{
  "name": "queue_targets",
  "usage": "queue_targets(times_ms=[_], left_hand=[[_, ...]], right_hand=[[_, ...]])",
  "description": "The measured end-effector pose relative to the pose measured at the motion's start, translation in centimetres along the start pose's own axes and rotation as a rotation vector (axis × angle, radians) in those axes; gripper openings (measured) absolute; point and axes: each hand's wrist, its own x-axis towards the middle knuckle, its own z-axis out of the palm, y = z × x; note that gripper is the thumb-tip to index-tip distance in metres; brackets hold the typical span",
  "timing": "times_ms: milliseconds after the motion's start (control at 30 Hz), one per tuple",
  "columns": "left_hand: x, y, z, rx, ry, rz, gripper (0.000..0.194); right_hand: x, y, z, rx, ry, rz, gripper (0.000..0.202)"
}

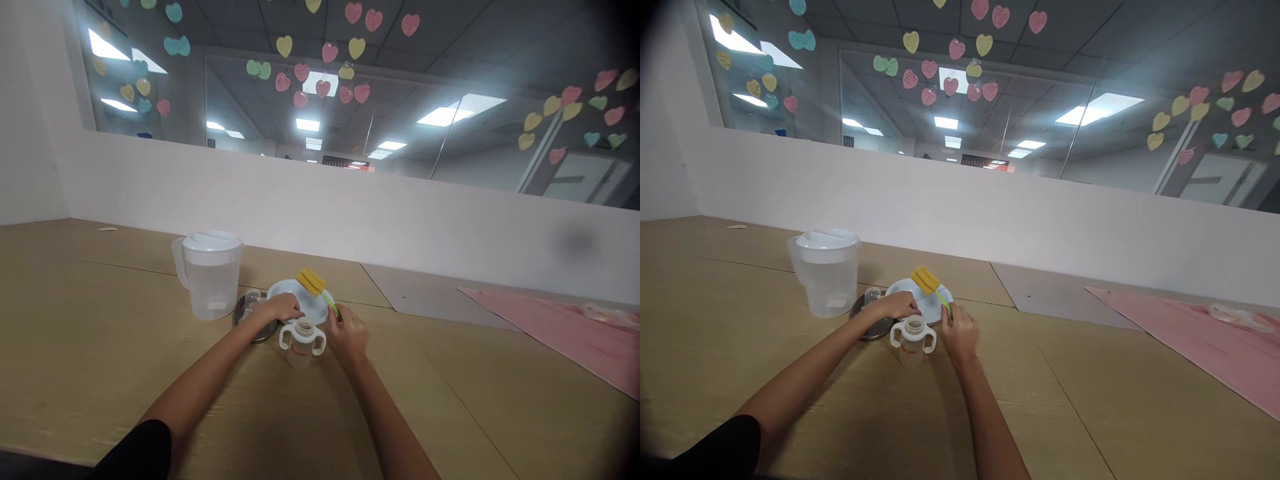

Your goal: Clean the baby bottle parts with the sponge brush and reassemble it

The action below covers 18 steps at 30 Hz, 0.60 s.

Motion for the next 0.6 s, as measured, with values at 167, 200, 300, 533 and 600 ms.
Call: queue_targets(times_ms=[167, 200, 300, 533, 600], left_hand=[[0.2, -0.4, -0.7, -0.021, -0.284, 0.011, 0.024], [0.3, -0.3, -1.0, -0.028, -0.294, 0.01, 0.022], [0.8, 0.3, -2.3, -0.048, -0.27, 0.01, 0.026], [1.5, 2.6, -5.2, -0.538, 0.012, -0.101, 0.042], [1.4, 3.3, -5.3, -0.688, 0.06, -0.149, 0.041]], right_hand=[[0.1, -0.1, -0.1, 0.011, -0.011, 0.029, 0.032], [0.1, -0.2, -0.2, 0.015, -0.007, 0.041, 0.033], [0.2, -0.2, -0.2, 0.033, 0.009, 0.105, 0.036], [0.3, -0.3, -0.3, 0.09, 0.013, 0.205, 0.038], [0.4, -0.3, -0.5, 0.108, 0.04, 0.206, 0.037]])
